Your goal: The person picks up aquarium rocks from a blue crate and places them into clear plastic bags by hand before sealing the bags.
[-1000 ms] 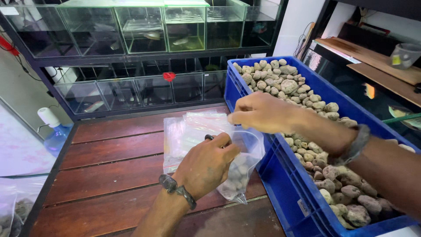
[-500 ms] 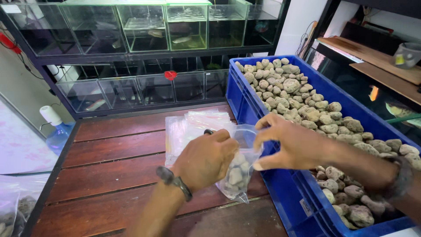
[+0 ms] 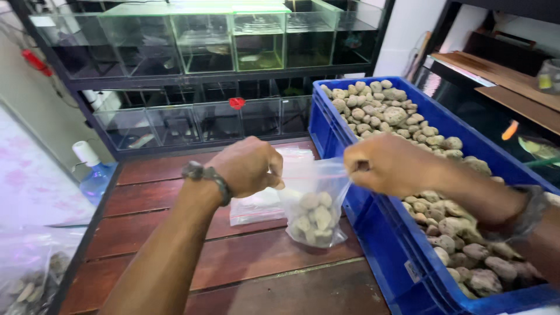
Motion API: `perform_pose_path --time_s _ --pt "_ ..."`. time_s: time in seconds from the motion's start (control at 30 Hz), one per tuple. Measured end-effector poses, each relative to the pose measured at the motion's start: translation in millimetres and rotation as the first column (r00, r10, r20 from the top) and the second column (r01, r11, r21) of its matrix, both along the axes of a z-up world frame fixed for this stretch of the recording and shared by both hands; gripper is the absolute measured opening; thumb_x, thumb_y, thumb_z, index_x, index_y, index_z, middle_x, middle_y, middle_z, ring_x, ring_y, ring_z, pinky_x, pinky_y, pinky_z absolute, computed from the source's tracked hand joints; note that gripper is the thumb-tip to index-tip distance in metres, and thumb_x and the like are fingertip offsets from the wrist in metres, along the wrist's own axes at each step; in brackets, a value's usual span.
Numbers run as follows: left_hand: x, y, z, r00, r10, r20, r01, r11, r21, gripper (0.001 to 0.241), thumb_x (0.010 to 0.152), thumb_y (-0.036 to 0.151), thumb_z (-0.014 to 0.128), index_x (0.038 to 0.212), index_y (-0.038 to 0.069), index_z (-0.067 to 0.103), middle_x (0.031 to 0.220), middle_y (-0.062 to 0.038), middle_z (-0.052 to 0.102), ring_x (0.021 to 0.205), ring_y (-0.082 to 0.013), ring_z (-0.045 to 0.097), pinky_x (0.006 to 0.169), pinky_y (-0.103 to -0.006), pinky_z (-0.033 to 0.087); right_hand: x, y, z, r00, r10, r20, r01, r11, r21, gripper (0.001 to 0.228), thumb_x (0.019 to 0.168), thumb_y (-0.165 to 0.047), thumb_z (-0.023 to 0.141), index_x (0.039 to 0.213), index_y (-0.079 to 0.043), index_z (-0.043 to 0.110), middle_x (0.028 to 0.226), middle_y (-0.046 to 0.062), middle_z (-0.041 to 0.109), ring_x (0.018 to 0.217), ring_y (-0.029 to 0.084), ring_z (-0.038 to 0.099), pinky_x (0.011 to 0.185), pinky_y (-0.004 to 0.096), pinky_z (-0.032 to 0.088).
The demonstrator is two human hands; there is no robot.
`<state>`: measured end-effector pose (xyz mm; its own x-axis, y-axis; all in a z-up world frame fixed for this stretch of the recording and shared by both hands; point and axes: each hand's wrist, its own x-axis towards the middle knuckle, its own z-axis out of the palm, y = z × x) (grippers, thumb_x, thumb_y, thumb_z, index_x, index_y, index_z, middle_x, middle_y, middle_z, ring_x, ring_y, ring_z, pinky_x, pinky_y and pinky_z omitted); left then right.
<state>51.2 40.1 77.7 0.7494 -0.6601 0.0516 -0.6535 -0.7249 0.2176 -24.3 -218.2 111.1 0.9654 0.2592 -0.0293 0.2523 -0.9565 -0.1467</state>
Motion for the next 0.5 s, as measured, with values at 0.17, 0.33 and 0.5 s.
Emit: perform_pose_path --time_s 0.17,0.33,0.5 --pt "-15.6 43.8 14.0 0.998 -0.051 0.027 0.056 0.958 -0.280 0.004 0.079 0.016 0.077 0.081 0.016 0.074 0.084 -0.010 0.076 0.089 -0.0370 0.073 0.076 -0.0466 0.059 12.6 39.2 34.8 0.999 0.036 -0.039 -0.037 0.999 -0.013 0.009 0.083 -0.020 0.069 0.082 -0.013 0.075 0.085 0.011 0.079 0.090 0.033 0.077 0.077 0.047 0.057" --pt "-3.3 87.2 -32.6 0.991 -0.064 0.120 0.119 0.836 -0.536 0.012 0.076 0.007 0.078 0.076 0.013 0.067 0.072 -0.009 0.068 0.072 -0.0284 0.071 0.066 -0.0377 0.056 44.8 86.1 24.1 0.978 0.187 -0.093 -0.202 0.961 -0.190 0.013 0.076 -0.022 0.069 0.065 -0.016 0.071 0.071 0.008 0.075 0.081 0.033 0.074 0.072 0.046 0.054" --pt "3.5 116.2 -100.1 0.996 0.039 -0.082 -0.087 0.673 -0.734 0.025 0.079 0.001 0.075 0.098 0.016 0.072 0.078 -0.004 0.068 0.076 -0.0146 0.064 0.073 -0.0315 0.055 82.9 115.2 -32.4 0.963 0.244 -0.114 -0.267 0.918 -0.292 0.011 0.075 -0.015 0.064 0.071 -0.005 0.067 0.073 0.015 0.071 0.081 0.040 0.071 0.073 0.045 0.056"
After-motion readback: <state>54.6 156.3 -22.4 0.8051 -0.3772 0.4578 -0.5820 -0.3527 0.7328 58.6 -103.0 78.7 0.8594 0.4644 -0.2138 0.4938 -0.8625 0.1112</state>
